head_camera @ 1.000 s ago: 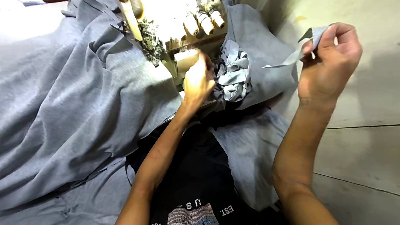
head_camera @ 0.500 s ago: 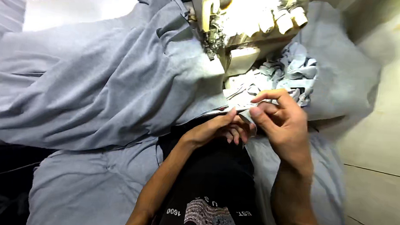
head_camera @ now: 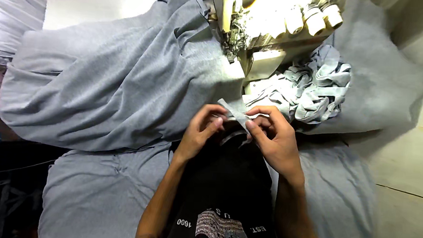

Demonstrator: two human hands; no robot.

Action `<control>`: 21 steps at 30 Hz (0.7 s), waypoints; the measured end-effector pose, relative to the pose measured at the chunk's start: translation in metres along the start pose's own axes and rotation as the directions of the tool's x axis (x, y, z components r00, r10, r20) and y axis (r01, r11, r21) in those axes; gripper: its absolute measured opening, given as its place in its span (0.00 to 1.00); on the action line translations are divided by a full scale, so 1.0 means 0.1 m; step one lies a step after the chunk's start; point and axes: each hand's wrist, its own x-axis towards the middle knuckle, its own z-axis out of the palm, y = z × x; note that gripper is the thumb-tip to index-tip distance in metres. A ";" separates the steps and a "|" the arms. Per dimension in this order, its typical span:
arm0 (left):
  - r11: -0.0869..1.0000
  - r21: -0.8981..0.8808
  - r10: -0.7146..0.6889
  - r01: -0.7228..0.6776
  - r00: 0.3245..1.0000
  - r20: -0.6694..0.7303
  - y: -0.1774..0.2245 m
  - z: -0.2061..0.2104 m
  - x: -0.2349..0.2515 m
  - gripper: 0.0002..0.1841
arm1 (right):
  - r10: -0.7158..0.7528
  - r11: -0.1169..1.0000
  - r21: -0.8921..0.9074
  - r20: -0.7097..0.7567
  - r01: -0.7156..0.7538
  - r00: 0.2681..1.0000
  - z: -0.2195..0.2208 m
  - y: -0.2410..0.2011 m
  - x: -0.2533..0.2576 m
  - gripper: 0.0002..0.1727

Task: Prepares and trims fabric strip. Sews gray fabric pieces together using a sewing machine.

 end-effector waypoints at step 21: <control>0.362 0.485 0.092 0.796 0.487 -0.868 0.61 -3.22 -1.55 0.23 | 0.011 0.929 -0.370 0.064 0.014 0.998 0.14 0.31 0.44 0.20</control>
